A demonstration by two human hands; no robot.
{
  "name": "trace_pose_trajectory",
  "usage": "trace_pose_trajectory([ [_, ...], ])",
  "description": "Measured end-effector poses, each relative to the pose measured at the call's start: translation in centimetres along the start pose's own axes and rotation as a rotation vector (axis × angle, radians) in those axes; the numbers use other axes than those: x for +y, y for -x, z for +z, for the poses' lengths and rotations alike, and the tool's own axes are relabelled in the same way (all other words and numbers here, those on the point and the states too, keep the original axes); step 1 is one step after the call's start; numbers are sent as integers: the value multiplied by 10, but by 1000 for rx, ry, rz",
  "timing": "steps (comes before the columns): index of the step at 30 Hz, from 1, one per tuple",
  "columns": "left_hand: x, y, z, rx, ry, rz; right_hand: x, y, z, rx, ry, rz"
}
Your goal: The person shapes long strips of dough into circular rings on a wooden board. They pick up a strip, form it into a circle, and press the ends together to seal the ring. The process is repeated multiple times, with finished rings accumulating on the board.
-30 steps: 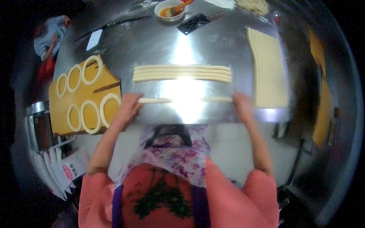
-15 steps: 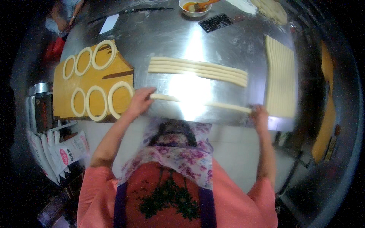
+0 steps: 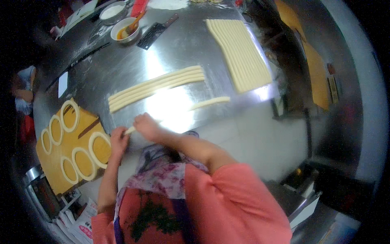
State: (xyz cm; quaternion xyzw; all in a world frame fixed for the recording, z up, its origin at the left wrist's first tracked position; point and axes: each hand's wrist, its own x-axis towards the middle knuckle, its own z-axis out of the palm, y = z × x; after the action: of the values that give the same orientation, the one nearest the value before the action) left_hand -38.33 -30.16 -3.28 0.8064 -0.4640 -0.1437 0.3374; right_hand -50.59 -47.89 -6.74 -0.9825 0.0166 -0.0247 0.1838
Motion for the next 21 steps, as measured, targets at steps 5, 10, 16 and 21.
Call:
trace_pose_trajectory([
  [5,-8,9,-1,-3,-19,-21,81,91,-48,-83,-48,265],
  [10,-4,10,1,-4,9,-85,192,212,-121,162,-129,508],
  [16,-29,2,4,-69,-36,-52,245,232,-116,133,-1,552],
  [21,-12,11,35,-93,-257,57,225,263,-132,-141,-85,541],
])
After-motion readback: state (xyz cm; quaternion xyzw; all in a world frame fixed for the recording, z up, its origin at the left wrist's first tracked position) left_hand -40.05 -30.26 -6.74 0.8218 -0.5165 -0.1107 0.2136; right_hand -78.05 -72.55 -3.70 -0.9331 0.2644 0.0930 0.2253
